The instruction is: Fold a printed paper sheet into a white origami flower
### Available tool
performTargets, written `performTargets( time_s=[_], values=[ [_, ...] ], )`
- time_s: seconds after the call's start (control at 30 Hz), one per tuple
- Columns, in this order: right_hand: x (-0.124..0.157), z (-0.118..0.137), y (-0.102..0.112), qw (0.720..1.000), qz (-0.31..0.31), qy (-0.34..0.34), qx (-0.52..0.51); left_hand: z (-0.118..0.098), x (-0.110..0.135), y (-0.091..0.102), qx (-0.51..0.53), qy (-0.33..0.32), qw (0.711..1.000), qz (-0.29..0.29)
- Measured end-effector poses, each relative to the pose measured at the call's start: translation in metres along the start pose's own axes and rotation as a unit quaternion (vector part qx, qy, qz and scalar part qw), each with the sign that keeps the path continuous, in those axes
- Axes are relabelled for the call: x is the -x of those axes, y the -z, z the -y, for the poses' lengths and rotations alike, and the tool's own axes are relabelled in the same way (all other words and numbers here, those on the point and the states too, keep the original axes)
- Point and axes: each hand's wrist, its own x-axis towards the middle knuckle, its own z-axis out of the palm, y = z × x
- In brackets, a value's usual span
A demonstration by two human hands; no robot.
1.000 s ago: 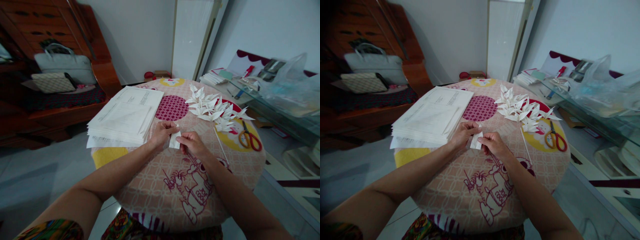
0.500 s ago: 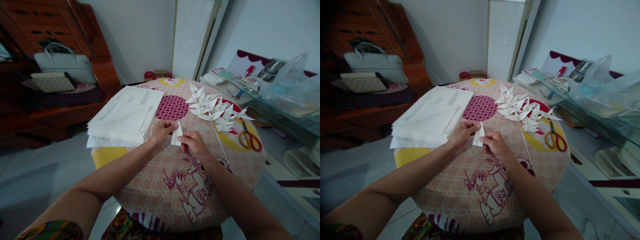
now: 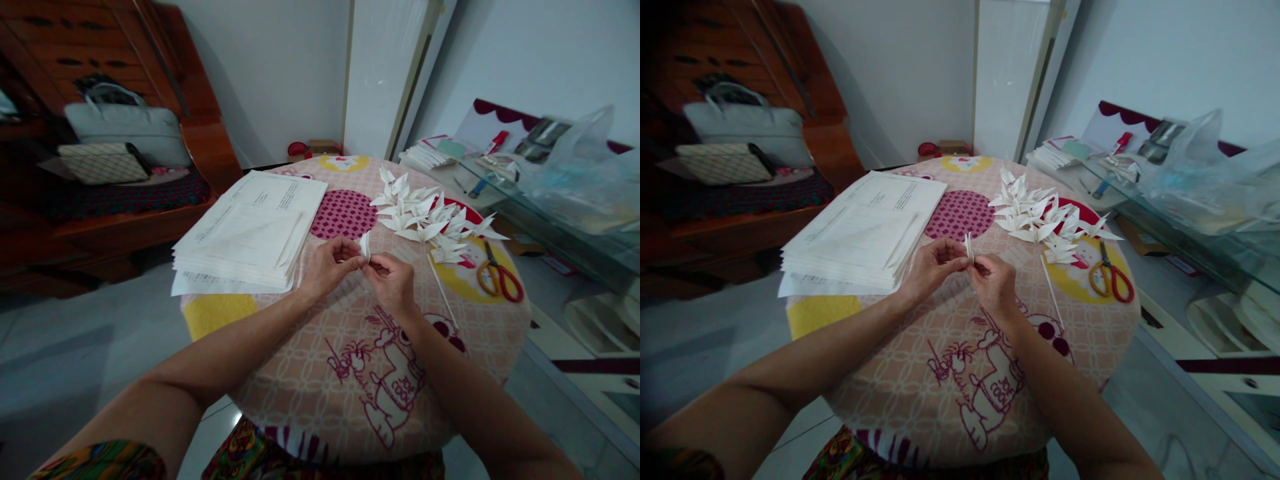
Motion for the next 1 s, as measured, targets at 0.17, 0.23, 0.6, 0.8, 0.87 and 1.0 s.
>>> performTargets(
  time_s=[0.17, 0.23, 0.6, 0.8, 0.87, 1.0],
  values=[
    [0.0017, 0.0014, -0.0018, 1.0, 0.014, 0.009, -0.013, 0.0034, -0.0024, 0.0027, 0.01, 0.009, 1.0, 0.002],
    [0.0019, 0.0016, -0.0014, 1.0, 0.015, 0.003, -0.018, 0.0038, -0.0025, 0.0024, 0.028, 0.019, 0.999, 0.004],
    [0.001, 0.0013, 0.0007, 1.0, 0.006, -0.01, -0.026, 0.0031, -0.0015, -0.0011, 0.092, 0.07, 0.993, 0.0],
    [-0.0004, 0.0021, -0.0018, 0.995, -0.006, -0.074, -0.074, 0.002, -0.0008, -0.0008, 0.068, 0.061, 0.996, -0.009],
    [-0.0019, 0.003, -0.0023, 0.987, -0.019, -0.109, -0.112, 0.0006, -0.0001, -0.001, 0.044, 0.04, 0.998, -0.014],
    [-0.0036, 0.0049, -0.0017, 0.976, -0.032, -0.143, -0.161, 0.0003, 0.0012, -0.001, -0.001, 0.009, 1.0, -0.009]
  ],
)
